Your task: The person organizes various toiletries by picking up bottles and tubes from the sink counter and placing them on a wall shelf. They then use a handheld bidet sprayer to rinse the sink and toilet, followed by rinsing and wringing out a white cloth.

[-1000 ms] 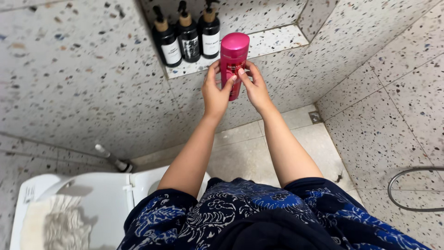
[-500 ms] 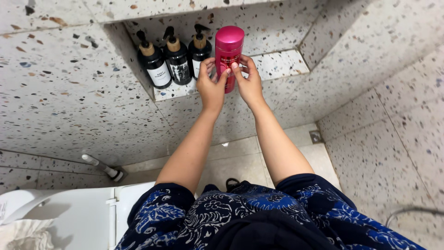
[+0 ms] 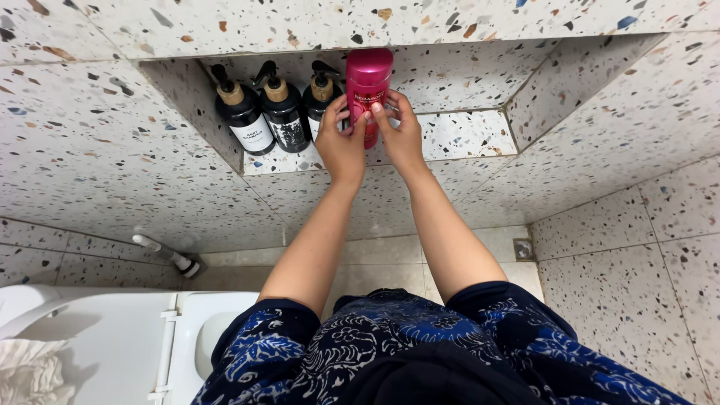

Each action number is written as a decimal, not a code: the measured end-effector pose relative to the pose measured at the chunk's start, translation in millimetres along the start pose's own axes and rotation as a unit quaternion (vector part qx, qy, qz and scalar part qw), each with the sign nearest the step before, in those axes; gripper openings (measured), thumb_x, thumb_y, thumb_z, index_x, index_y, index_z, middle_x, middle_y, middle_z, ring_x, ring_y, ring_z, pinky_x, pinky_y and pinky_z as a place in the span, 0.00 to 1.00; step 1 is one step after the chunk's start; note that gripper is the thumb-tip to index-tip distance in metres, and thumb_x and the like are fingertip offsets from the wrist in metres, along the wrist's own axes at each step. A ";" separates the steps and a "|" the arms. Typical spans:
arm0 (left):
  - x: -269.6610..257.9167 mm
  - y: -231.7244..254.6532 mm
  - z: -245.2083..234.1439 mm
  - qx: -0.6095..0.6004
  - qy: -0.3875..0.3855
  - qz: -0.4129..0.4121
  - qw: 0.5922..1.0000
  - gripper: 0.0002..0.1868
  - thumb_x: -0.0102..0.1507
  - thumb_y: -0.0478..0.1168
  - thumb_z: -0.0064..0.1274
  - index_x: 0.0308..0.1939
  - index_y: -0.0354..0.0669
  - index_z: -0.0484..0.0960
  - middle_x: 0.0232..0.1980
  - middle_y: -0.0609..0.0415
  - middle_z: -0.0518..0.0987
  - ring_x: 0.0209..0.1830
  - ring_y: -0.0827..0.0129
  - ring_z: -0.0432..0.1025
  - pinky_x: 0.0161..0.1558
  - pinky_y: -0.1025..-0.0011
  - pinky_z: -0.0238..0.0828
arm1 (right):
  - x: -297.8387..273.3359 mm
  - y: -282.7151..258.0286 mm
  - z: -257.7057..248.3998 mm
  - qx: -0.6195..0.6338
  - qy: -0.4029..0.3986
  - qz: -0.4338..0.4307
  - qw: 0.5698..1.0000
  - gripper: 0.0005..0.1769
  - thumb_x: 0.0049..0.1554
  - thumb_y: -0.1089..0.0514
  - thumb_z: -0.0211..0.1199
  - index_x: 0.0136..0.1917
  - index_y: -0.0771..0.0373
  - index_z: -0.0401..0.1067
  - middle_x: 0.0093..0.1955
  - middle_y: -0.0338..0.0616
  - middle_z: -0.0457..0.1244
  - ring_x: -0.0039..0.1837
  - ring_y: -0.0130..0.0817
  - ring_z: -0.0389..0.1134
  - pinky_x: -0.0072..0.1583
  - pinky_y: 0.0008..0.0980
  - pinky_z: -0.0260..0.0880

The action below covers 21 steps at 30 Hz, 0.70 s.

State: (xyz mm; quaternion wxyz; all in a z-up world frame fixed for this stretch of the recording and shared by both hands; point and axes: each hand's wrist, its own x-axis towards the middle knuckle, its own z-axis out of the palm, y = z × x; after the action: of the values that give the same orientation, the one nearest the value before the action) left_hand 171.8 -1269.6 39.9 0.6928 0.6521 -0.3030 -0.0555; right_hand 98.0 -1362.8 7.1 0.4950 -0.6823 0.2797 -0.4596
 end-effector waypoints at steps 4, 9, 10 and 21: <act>0.9 -2.7 3.7 0.035 0.019 0.003 0.999 0.24 0.60 0.34 0.66 0.61 0.42 0.80 0.57 0.50 0.82 0.53 0.66 0.80 0.48 0.72 0.84 | 3.5 1.5 0.1 -0.004 -0.006 0.009 1.000 0.25 0.64 0.52 0.64 0.70 0.64 0.66 0.66 0.45 0.67 0.58 0.28 0.67 0.62 0.31 0.71; 1.6 -9.0 10.6 0.030 0.037 -0.008 0.999 0.25 0.60 0.34 0.65 0.61 0.42 0.80 0.56 0.48 0.84 0.56 0.65 0.82 0.52 0.70 0.82 | 7.1 2.4 0.0 -0.027 -0.004 0.038 0.999 0.27 0.64 0.51 0.65 0.71 0.63 0.65 0.68 0.45 0.66 0.61 0.31 0.69 0.61 0.32 0.74; 1.8 -10.4 11.1 0.028 0.037 -0.006 0.999 0.24 0.60 0.33 0.65 0.61 0.42 0.80 0.57 0.48 0.84 0.57 0.64 0.81 0.53 0.70 0.82 | 7.2 2.5 0.5 -0.023 -0.008 0.033 0.999 0.28 0.62 0.52 0.66 0.71 0.63 0.64 0.68 0.46 0.65 0.63 0.32 0.68 0.61 0.33 0.75; -3.0 -11.3 5.9 0.032 0.035 0.058 0.997 0.22 0.63 0.30 0.62 0.61 0.37 0.79 0.60 0.43 0.80 0.61 0.58 0.78 0.58 0.67 0.80 | 3.0 1.2 4.4 -0.010 -0.011 0.004 1.000 0.38 0.57 0.57 0.69 0.75 0.61 0.57 0.72 0.47 0.60 0.65 0.36 0.66 0.59 0.35 0.77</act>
State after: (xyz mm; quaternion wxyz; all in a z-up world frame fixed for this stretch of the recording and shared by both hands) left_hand 170.0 -1274.9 28.1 0.6835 0.6570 -0.3177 0.0170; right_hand 103.3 -1363.9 6.7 0.4930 -0.6909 0.2814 -0.4478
